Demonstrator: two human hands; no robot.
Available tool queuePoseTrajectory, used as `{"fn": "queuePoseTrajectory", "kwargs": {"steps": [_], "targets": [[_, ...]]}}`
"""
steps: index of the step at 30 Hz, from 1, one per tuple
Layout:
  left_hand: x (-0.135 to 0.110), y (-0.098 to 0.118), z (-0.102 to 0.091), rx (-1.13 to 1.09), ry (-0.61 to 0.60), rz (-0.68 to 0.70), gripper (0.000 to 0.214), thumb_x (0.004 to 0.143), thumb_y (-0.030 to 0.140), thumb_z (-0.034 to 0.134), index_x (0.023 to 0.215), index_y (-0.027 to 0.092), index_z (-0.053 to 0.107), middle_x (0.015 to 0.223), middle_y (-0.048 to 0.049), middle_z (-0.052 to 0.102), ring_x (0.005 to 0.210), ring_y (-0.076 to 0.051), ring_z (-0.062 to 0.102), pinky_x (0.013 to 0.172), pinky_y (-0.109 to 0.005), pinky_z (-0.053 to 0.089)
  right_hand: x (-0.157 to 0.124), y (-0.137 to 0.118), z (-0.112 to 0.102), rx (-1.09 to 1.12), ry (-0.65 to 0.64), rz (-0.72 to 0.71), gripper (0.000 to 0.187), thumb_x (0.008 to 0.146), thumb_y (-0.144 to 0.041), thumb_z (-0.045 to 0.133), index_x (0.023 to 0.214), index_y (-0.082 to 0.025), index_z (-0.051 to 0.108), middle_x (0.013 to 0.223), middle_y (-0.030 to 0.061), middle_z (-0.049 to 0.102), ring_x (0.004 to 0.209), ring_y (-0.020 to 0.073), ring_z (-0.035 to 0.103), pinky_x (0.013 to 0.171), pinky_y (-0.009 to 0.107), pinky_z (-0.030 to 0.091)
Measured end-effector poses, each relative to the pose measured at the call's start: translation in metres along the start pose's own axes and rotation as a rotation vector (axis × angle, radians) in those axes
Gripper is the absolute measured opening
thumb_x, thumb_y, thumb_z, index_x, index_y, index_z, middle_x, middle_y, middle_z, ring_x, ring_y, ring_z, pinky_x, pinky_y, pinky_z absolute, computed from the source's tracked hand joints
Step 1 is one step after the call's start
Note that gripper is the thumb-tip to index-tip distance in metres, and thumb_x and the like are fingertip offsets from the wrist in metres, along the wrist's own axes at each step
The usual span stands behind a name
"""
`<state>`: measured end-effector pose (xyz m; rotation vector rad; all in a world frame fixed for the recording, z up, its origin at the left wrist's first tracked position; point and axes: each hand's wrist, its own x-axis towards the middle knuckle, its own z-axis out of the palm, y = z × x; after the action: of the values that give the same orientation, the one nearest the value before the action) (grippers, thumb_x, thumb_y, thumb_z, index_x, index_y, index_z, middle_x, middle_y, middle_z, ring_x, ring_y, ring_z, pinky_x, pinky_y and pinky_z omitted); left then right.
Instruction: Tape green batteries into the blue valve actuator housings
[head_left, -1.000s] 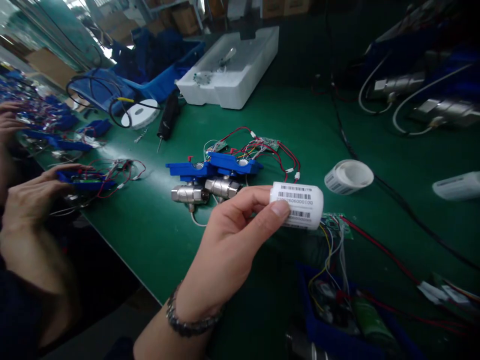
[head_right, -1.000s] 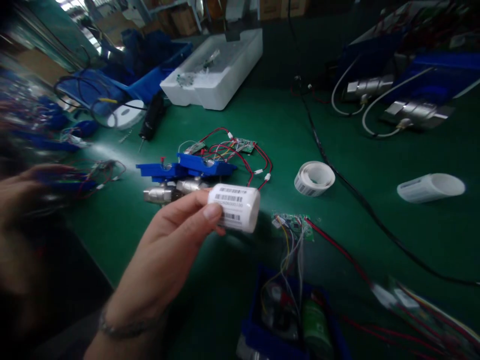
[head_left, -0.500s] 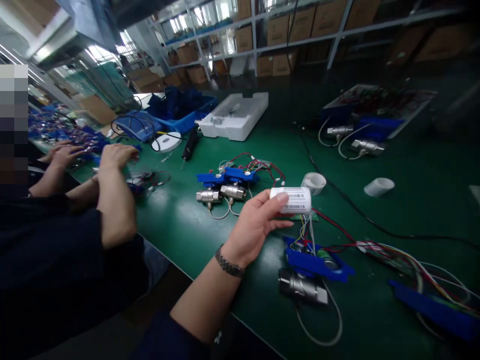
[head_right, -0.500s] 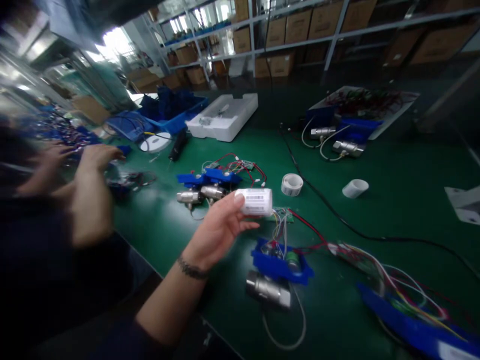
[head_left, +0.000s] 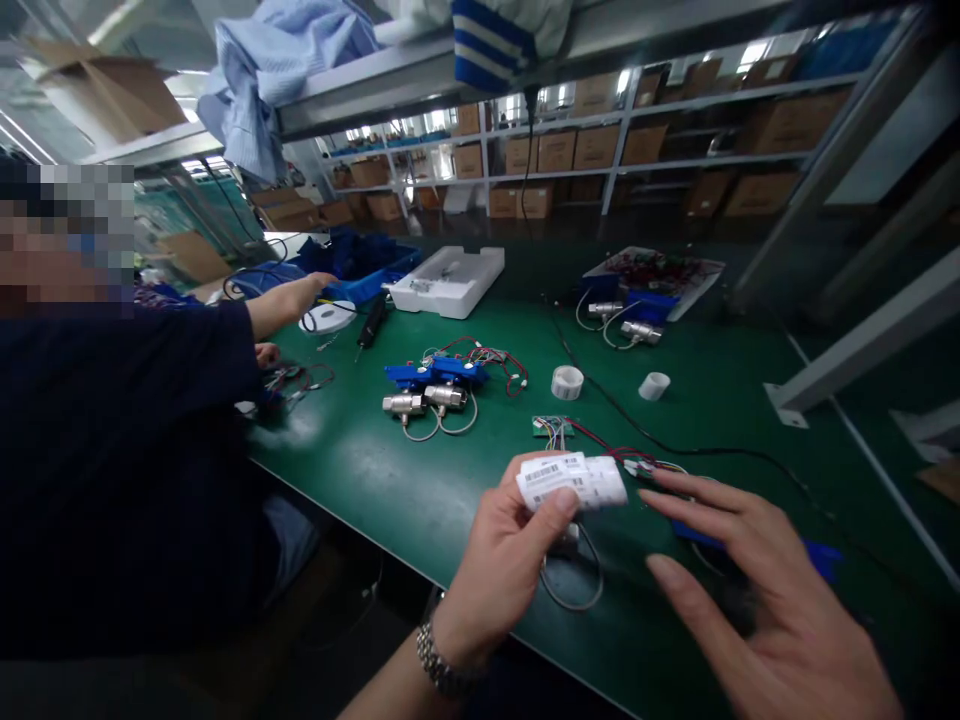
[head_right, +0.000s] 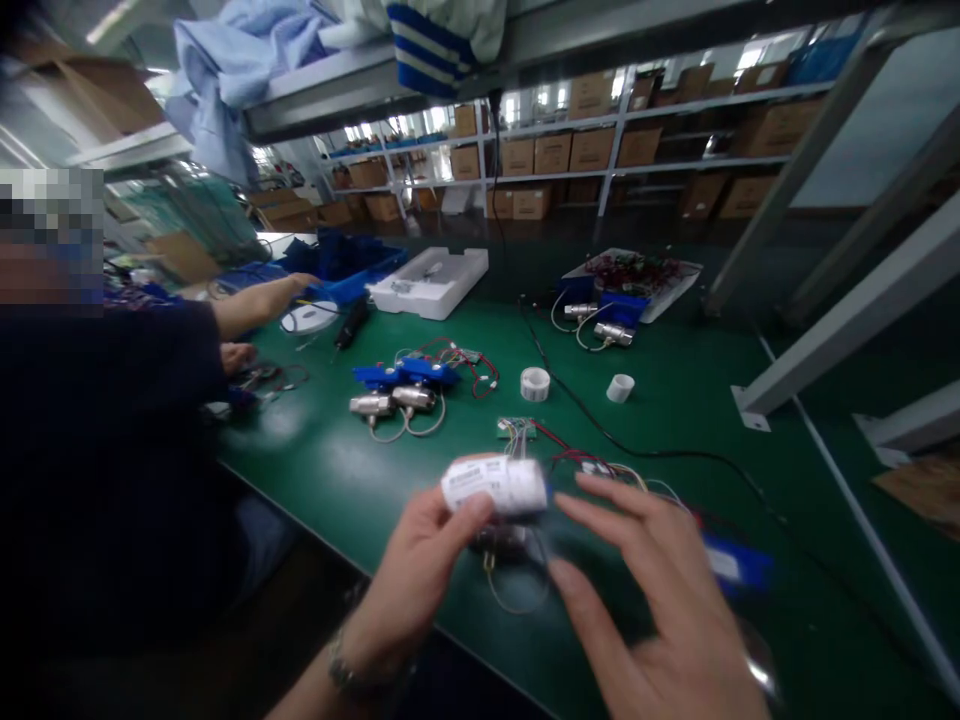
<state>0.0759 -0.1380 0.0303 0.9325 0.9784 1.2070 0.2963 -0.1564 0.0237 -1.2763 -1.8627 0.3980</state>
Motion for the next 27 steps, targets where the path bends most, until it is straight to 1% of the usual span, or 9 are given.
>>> {"fn": "queuePoseTrajectory", "kwargs": {"steps": [2, 5, 8, 10, 16, 18, 20, 22, 27], "targets": [[-0.008, -0.001, 0.003, -0.007, -0.033, 0.007, 0.045, 0.097, 0.047, 0.075, 0.131, 0.017, 0.073, 0.131, -0.013, 0.075, 0.113, -0.024, 0.07, 0.101, -0.035, 0.051, 0.009, -0.006, 0.011, 0.044, -0.019, -0.036, 0.025, 0.111, -0.051, 0.061, 0.129, -0.034, 0.066, 0.147, -0.0015, 0.055, 0.136, 0.0253, 0.051, 0.114, 0.04, 0.035], [-0.014, -0.004, 0.007, -0.085, -0.067, 0.019, 0.04, 0.099, 0.044, 0.072, 0.128, 0.017, 0.072, 0.127, -0.0104, 0.076, 0.117, -0.024, 0.069, 0.104, -0.033, 0.048, 0.014, -0.011, 0.019, 0.138, -0.072, -0.023, 0.016, 0.112, -0.047, 0.061, 0.112, -0.032, 0.068, 0.144, -0.0061, 0.055, 0.135, 0.0187, 0.051, 0.11, 0.03, 0.036], [-0.016, -0.006, 0.011, -0.17, -0.074, -0.003, 0.04, 0.098, 0.041, 0.071, 0.13, 0.016, 0.069, 0.117, -0.0084, 0.079, 0.109, -0.022, 0.072, 0.099, -0.031, 0.05, 0.012, -0.012, 0.019, 0.247, -0.127, 0.019, 0.017, 0.113, -0.043, 0.061, 0.103, -0.032, 0.07, 0.142, -0.0083, 0.056, 0.132, 0.0141, 0.053, 0.108, 0.023, 0.038], [-0.016, -0.006, 0.014, -0.184, -0.063, -0.013, 0.04, 0.097, 0.039, 0.071, 0.13, 0.016, 0.068, 0.113, -0.0078, 0.08, 0.103, -0.021, 0.073, 0.096, -0.031, 0.051, 0.01, -0.012, 0.018, 0.292, -0.129, 0.046, 0.017, 0.113, -0.042, 0.062, 0.101, -0.032, 0.07, 0.139, -0.0084, 0.057, 0.13, 0.0129, 0.055, 0.106, 0.02, 0.039], [-0.018, -0.002, 0.017, -0.142, -0.042, -0.026, 0.038, 0.095, 0.041, 0.073, 0.122, 0.015, 0.071, 0.113, -0.0077, 0.078, 0.099, -0.019, 0.071, 0.093, -0.029, 0.051, 0.006, -0.013, 0.016, 0.31, -0.114, 0.071, 0.018, 0.11, -0.043, 0.065, 0.098, -0.032, 0.073, 0.139, -0.0079, 0.057, 0.129, 0.0127, 0.056, 0.105, 0.017, 0.039], [-0.02, -0.001, 0.017, -0.11, -0.012, -0.043, 0.043, 0.089, 0.043, 0.081, 0.12, 0.015, 0.071, 0.111, -0.0072, 0.076, 0.094, -0.017, 0.069, 0.089, -0.028, 0.051, 0.005, -0.013, 0.016, 0.323, -0.102, 0.071, 0.019, 0.109, -0.043, 0.066, 0.096, -0.032, 0.074, 0.139, -0.0079, 0.057, 0.129, 0.0127, 0.056, 0.104, 0.017, 0.04], [-0.021, -0.001, 0.017, -0.087, 0.009, -0.068, 0.052, 0.079, 0.04, 0.091, 0.119, 0.015, 0.069, 0.102, -0.0048, 0.075, 0.085, -0.014, 0.066, 0.081, -0.026, 0.05, 0.003, -0.013, 0.017, 0.333, -0.094, 0.068, 0.016, 0.109, -0.043, 0.068, 0.099, -0.033, 0.075, 0.14, -0.0076, 0.057, 0.129, 0.0131, 0.057, 0.104, 0.018, 0.041], [-0.023, 0.0, 0.018, -0.067, 0.027, -0.081, 0.055, 0.074, 0.036, 0.096, 0.117, 0.015, 0.067, 0.092, -0.0021, 0.072, 0.077, -0.012, 0.061, 0.075, -0.024, 0.048, 0.001, -0.013, 0.018, 0.331, -0.091, 0.059, 0.013, 0.109, -0.044, 0.069, 0.104, -0.034, 0.077, 0.141, -0.0071, 0.056, 0.13, 0.0137, 0.057, 0.106, 0.018, 0.041], [-0.027, 0.005, 0.016, -0.039, 0.043, -0.087, 0.047, 0.079, 0.034, 0.092, 0.113, 0.014, 0.066, 0.085, 0.0005, 0.067, 0.071, -0.009, 0.055, 0.069, -0.023, 0.043, -0.002, -0.012, 0.018, 0.319, -0.087, 0.056, 0.015, 0.108, -0.045, 0.069, 0.106, -0.034, 0.078, 0.142, -0.0051, 0.057, 0.132, 0.0164, 0.056, 0.106, 0.021, 0.043]]}}
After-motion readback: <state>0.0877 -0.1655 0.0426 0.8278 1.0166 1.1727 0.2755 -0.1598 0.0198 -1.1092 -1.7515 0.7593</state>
